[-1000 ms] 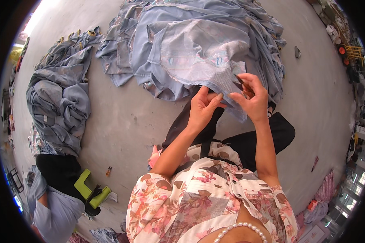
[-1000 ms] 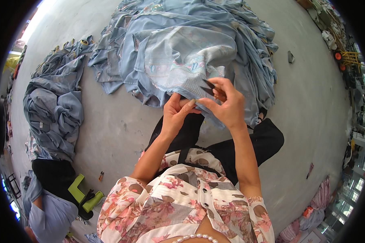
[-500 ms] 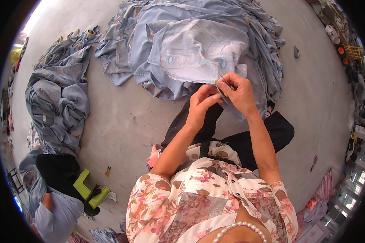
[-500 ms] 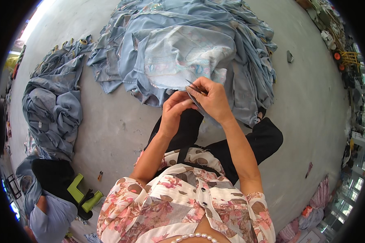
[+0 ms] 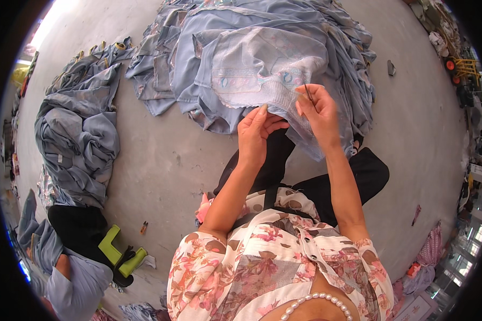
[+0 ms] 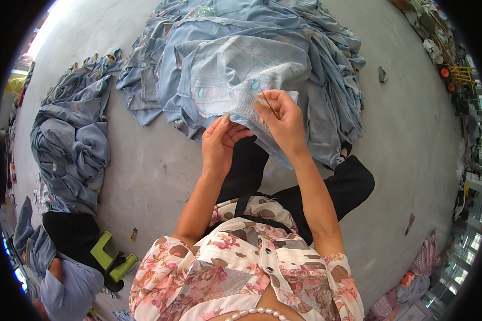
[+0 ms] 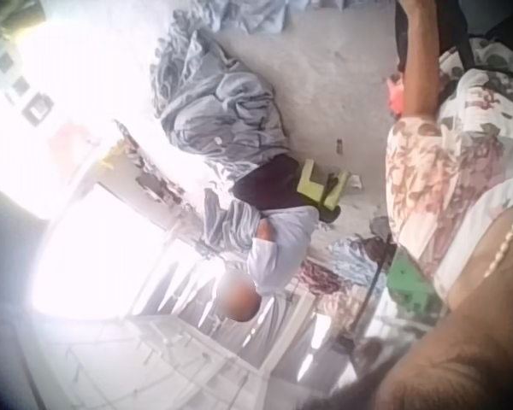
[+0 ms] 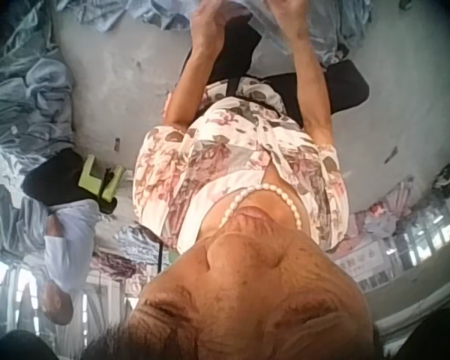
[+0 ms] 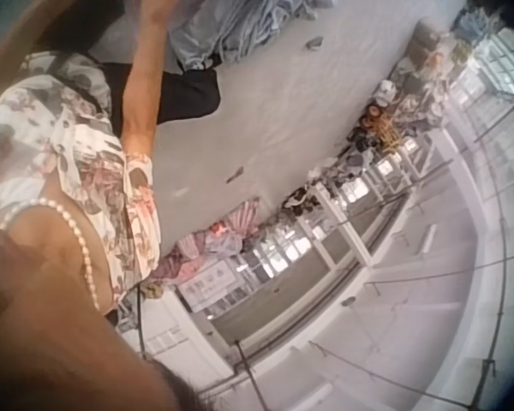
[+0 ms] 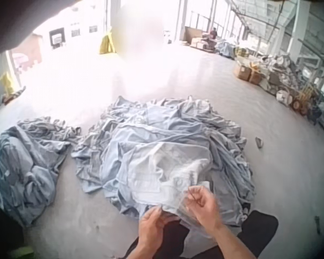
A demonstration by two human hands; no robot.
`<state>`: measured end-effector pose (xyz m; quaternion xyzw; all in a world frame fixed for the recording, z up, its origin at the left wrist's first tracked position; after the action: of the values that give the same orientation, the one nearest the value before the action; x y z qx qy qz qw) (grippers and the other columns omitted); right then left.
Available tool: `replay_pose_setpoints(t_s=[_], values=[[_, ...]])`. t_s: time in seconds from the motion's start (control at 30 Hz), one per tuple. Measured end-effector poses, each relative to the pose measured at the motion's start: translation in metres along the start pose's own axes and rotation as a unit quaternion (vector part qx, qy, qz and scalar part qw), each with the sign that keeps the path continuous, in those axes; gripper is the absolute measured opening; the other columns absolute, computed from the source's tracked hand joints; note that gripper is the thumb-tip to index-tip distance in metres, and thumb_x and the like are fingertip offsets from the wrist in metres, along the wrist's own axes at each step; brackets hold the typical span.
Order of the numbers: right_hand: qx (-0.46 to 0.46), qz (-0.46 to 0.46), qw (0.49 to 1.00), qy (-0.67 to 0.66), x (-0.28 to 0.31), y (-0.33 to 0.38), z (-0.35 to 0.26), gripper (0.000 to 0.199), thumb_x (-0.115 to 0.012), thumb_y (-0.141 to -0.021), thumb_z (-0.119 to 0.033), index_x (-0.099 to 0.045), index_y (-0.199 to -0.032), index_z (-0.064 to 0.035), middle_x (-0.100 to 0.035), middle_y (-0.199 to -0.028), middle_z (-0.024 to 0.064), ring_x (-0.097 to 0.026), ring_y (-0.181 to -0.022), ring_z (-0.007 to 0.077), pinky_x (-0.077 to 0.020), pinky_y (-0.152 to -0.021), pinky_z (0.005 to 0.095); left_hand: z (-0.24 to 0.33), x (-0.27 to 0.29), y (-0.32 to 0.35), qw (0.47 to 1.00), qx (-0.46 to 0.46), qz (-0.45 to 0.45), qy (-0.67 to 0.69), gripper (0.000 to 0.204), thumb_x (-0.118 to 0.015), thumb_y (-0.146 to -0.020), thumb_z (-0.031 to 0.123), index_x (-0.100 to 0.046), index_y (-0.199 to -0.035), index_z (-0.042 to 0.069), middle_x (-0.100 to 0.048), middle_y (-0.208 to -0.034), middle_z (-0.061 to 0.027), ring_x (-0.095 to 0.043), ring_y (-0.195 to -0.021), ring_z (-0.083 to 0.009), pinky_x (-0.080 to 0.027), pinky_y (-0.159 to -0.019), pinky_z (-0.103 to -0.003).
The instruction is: The person sits on the floor and uses a small blade to trim loose threads and edges from light blue fabric pieces. They repeatedly pick up fabric, trim specific areas, and place the pieces back into a large pile.
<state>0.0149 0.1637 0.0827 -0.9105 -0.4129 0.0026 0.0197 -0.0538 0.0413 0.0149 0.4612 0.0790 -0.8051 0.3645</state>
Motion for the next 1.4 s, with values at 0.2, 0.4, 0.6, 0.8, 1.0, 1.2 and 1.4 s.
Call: replay_pose_setpoints(t_s=[0.2,0.4,0.6,0.8,1.0,1.2,1.4], values=[[0.035,0.015,0.973,0.227,0.020,0.034,-0.008,0.021,-0.063,-0.089,-0.018,-0.056,-0.098,-0.0001,-0.059,-0.073,0.0003,-0.049,-0.062,0.0040,-0.0409,-0.056,0.0191,0.000,0.006,-0.001,0.999,0.007,-0.007,0.043,0.025,-0.045,-0.096,0.016,-0.058,-0.103,-0.004,-0.066,-0.096,-0.0145,-0.066,-0.087,-0.0253,-0.055,-0.076,-0.040],[0.045,-0.012,0.960,0.275,0.008,0.030,-0.004,0.023,-0.069,-0.084,-0.019,-0.056,-0.091,-0.0015,-0.064,-0.070,0.0079,-0.062,-0.060,0.0120,-0.0483,-0.056,0.0233,-0.001,0.001,0.000,0.999,0.011,-0.018,0.025,0.025,-0.045,-0.096,0.016,-0.058,-0.102,-0.004,-0.066,-0.096,-0.0146,-0.066,-0.088,-0.0252,-0.055,-0.077,-0.040],[0.122,0.007,0.940,0.318,0.005,0.026,-0.007,0.020,-0.069,-0.083,-0.016,-0.056,-0.091,-0.0019,-0.064,-0.068,0.0070,-0.060,-0.055,0.0115,-0.0465,-0.053,0.0228,0.000,-0.002,0.000,1.000,0.005,-0.024,0.014,0.026,-0.046,-0.096,0.017,-0.058,-0.102,-0.004,-0.066,-0.095,-0.0146,-0.066,-0.085,-0.0246,-0.055,-0.076,-0.039],[0.023,0.103,0.994,0.035,0.035,0.027,-0.001,0.020,-0.065,-0.088,-0.015,-0.055,-0.099,-0.0015,-0.058,-0.083,0.0001,-0.052,-0.072,0.0040,-0.0420,-0.064,0.0177,-0.005,-0.003,0.008,0.981,-0.048,-0.015,-0.190,0.028,-0.049,-0.096,0.020,-0.061,-0.096,-0.004,-0.066,-0.090,-0.0105,-0.066,-0.080,-0.0194,-0.052,-0.074,-0.030],[-0.019,0.097,0.995,0.011,0.063,0.040,0.030,0.027,-0.068,-0.086,-0.015,-0.054,-0.103,0.0005,-0.059,-0.088,0.0017,-0.054,-0.077,0.0044,-0.0440,-0.069,0.0179,-0.037,0.000,0.016,0.969,-0.025,-0.047,-0.242,0.033,-0.052,-0.096,0.025,-0.061,-0.087,-0.006,-0.062,-0.080,-0.0060,-0.058,-0.072,-0.0111,-0.048,-0.069,-0.025],[-0.073,0.186,0.975,0.100,0.091,0.055,0.070,0.032,-0.071,-0.084,-0.020,-0.056,-0.103,0.0016,-0.061,-0.094,0.0040,-0.057,-0.086,0.0084,-0.0454,-0.076,0.0207,-0.032,0.001,0.017,0.960,-0.043,-0.024,-0.275,0.033,-0.051,-0.095,0.022,-0.059,-0.081,-0.006,-0.060,-0.071,-0.0036,-0.054,-0.067,-0.0079,-0.045,-0.063,-0.024],[-0.174,0.207,0.953,0.138,0.111,0.073,0.128,0.041,-0.067,-0.087,-0.026,-0.056,-0.111,0.0048,-0.062,-0.102,0.0070,-0.058,-0.093,0.0114,-0.0439,-0.082,0.0241,-0.038,0.003,0.017,0.958,-0.018,-0.039,-0.284,0.034,-0.052,-0.095,0.026,-0.062,-0.088,-0.005,-0.064,-0.082,-0.0071,-0.060,-0.073,-0.0122,-0.048,-0.070,-0.025]])
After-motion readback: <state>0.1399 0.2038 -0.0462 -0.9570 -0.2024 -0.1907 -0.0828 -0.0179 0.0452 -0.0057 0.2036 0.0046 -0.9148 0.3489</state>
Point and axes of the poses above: each hand's wrist, its own y-axis away from the middle knuckle, its own x-axis out of the back of the hand, z = x × y, the point moved 5 cm from there along -y, towards the middle knuckle
